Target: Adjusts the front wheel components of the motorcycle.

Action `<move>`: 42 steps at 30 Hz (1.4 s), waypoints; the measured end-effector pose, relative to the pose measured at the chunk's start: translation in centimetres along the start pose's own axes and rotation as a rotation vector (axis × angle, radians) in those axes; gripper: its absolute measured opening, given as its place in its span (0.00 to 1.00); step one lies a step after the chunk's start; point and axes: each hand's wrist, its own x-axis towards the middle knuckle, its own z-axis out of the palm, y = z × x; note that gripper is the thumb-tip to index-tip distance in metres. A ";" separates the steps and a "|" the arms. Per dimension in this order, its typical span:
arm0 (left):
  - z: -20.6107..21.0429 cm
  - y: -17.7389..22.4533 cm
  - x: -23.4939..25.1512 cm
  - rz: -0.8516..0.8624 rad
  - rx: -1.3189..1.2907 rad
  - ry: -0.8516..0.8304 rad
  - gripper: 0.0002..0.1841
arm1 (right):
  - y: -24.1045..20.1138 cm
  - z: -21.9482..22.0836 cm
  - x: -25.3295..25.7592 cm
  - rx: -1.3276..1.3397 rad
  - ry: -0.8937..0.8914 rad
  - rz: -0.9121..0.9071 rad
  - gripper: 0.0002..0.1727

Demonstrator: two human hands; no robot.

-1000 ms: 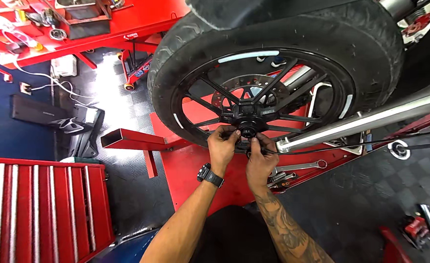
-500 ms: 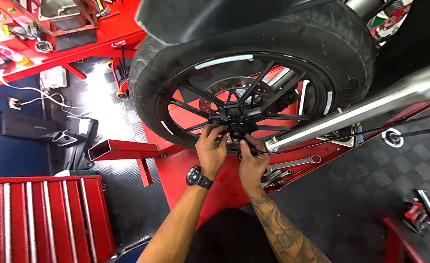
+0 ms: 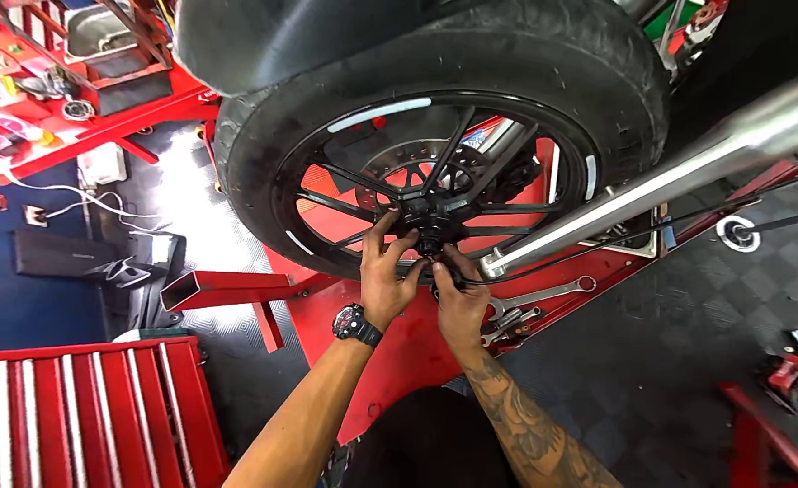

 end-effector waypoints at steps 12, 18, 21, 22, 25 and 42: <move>-0.3 -1.4 -0.5 0.094 0.003 -0.037 0.19 | 0.4 0.1 -0.6 -0.170 -0.022 -0.068 0.22; -1.1 -2.3 0.3 0.135 -0.031 0.003 0.14 | 0.7 1.3 -0.5 -0.248 0.088 -0.126 0.22; -0.9 -2.7 0.5 0.172 -0.016 0.018 0.14 | 0.9 1.6 -0.5 -0.258 0.088 -0.170 0.24; -0.8 -2.8 0.5 0.183 -0.009 0.018 0.14 | 1.0 1.6 -0.5 -0.270 0.086 -0.192 0.24; -0.6 -3.2 0.6 0.203 0.030 0.022 0.14 | 1.3 1.7 -0.3 -0.330 0.087 -0.243 0.24; -4.2 -2.2 3.6 0.158 0.295 -0.217 0.38 | 4.0 1.6 1.1 -0.431 0.099 -0.473 0.21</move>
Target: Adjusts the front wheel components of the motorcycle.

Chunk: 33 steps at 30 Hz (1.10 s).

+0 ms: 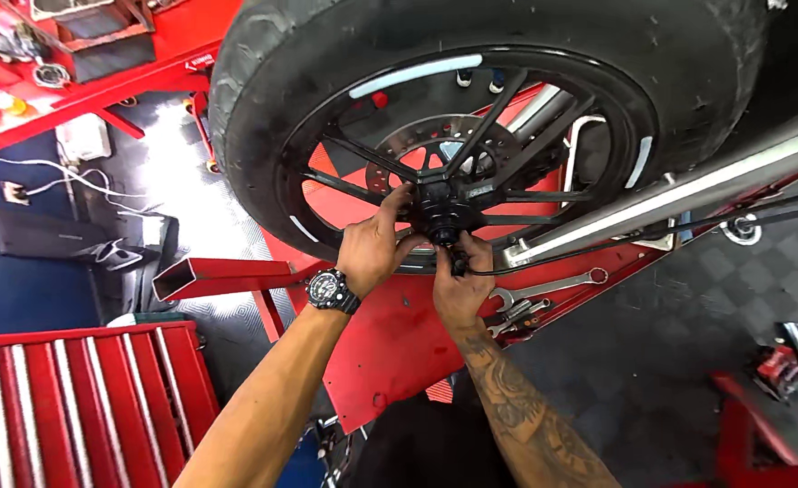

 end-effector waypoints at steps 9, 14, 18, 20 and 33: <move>-0.6 -0.5 1.0 -0.057 -0.086 -0.106 0.35 | 1.4 0.1 -0.1 -0.004 0.019 -0.097 0.20; -0.3 -1.0 1.3 -0.046 -0.148 -0.094 0.26 | 1.8 0.8 -0.6 0.004 0.075 -0.077 0.21; -0.9 -1.4 1.4 0.011 -0.169 -0.158 0.35 | 1.7 1.0 -0.6 0.025 0.089 -0.079 0.22; -0.7 -1.4 1.5 -0.004 -0.155 -0.121 0.36 | 1.8 1.2 -0.5 0.032 0.098 -0.087 0.22; 0.2 -0.9 1.5 -0.028 -0.058 -0.074 0.35 | 2.0 1.3 -0.4 0.057 0.118 -0.121 0.21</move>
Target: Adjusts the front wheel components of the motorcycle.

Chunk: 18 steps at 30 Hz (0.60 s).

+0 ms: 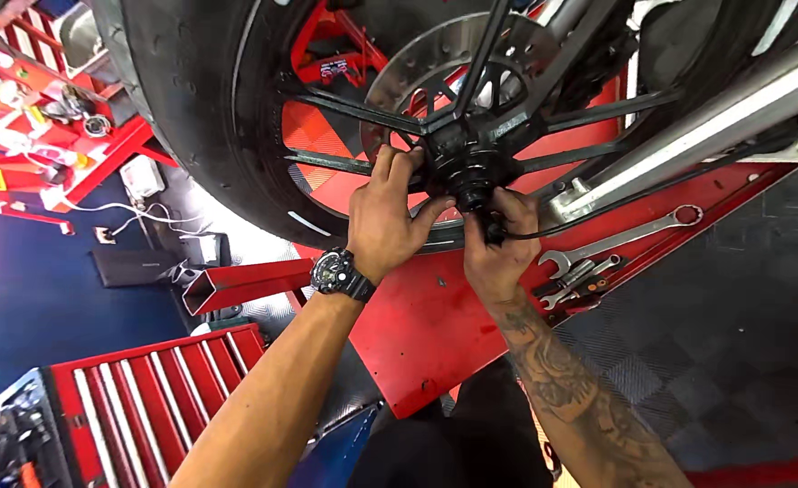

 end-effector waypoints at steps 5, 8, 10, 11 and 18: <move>-0.1 -0.5 0.2 0.016 -0.111 -0.032 0.33 | -0.5 0.0 0.2 0.002 -0.008 0.024 0.18; -0.3 -0.4 0.2 0.007 -0.096 -0.043 0.33 | -0.6 -0.3 0.4 0.019 -0.031 0.041 0.17; -0.2 -0.3 0.1 0.000 -0.096 -0.041 0.34 | -0.4 -0.6 0.3 0.038 -0.052 0.045 0.18; -0.1 -0.3 0.1 -0.008 -0.102 -0.035 0.34 | -0.4 -0.6 0.3 0.052 -0.060 0.046 0.18; 0.0 1.6 0.6 -0.158 -0.015 0.006 0.32 | -1.1 -0.7 0.4 0.221 -0.094 0.168 0.20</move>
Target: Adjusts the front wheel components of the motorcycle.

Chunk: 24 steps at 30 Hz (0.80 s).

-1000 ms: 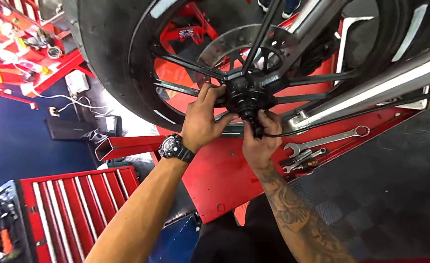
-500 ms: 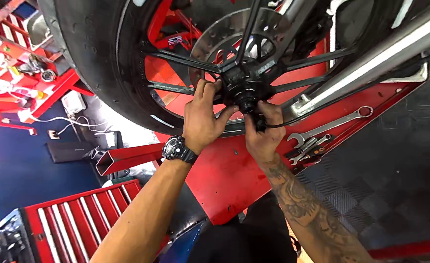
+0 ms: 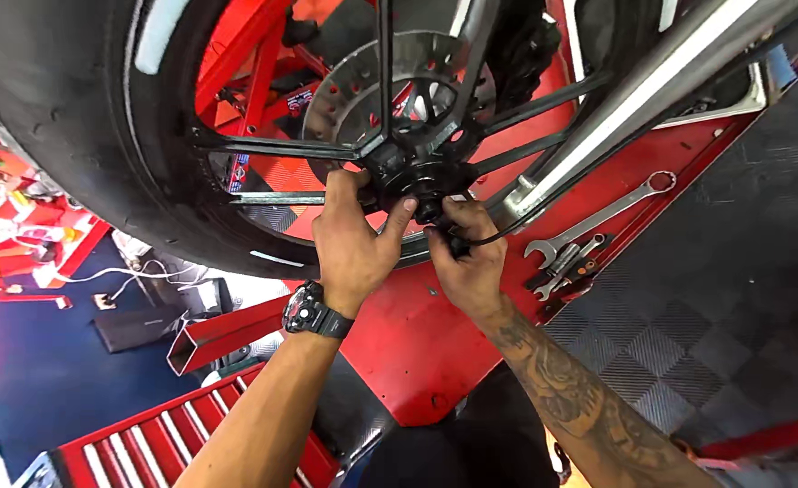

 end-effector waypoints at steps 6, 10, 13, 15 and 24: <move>-1.0 1.9 1.0 -0.169 0.121 -0.121 0.41 | 0.3 -0.4 0.7 0.096 -0.041 0.058 0.19; -1.3 2.1 1.4 -0.208 0.080 -0.143 0.41 | -0.1 -1.2 0.3 0.143 -0.095 0.124 0.25; -1.1 1.9 1.4 -0.187 0.070 -0.131 0.40 | -0.4 -2.2 -1.3 0.098 -0.123 0.182 0.32; -1.1 1.8 1.4 -0.179 0.065 -0.131 0.40 | -0.3 -3.4 -2.8 0.136 -0.068 0.237 0.31; -1.5 2.4 1.6 -0.204 0.004 -0.176 0.38 | 2.6 -7.7 -4.2 0.595 0.471 0.643 0.39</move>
